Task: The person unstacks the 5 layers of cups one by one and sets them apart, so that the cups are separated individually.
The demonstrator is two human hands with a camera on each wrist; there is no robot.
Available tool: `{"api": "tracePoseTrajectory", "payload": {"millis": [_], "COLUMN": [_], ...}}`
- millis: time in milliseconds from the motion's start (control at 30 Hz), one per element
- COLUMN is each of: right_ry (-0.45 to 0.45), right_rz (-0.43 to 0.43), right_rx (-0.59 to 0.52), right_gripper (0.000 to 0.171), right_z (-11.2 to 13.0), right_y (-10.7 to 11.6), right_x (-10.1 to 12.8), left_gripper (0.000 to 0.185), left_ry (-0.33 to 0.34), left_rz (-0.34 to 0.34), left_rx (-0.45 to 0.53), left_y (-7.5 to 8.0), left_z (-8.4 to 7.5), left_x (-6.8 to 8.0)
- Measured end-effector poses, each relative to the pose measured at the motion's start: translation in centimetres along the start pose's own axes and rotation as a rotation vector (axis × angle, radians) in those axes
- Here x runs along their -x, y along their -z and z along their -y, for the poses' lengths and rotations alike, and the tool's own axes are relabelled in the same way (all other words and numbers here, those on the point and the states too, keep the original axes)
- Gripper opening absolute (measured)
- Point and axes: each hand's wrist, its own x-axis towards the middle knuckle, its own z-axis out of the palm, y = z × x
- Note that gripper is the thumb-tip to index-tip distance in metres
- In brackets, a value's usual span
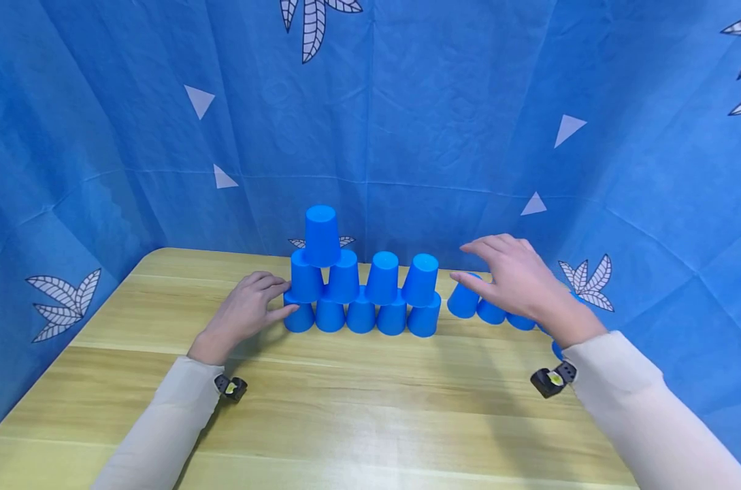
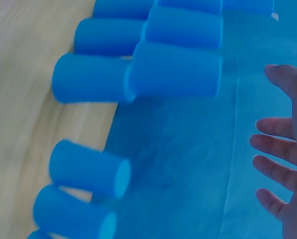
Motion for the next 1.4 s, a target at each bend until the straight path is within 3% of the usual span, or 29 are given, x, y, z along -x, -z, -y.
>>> {"api": "tracePoseTrajectory", "payload": {"millis": [600,1033,1400], "right_ry": [0.118,0.103,0.151], "right_rz": [-0.018,0.03,0.02], "right_rx": [0.011,-0.037,-0.044], "right_gripper": [0.067,0.071,0.07], "right_z": [6.3,10.4,13.2], "right_y": [0.6,0.5,-0.2], "right_x": [-7.0,-11.5,-14.0], "left_gripper": [0.051,0.051,0.052], "left_ry": [-0.003,-0.008,0.009], "left_rz": [-0.006,-0.022,0.006], "left_rx": [0.004,0.011,0.001], "left_y": [0.1,-0.1,-0.1], "left_z": [-0.1,0.0,-0.1], "left_x": [0.0,0.0,0.1]}}
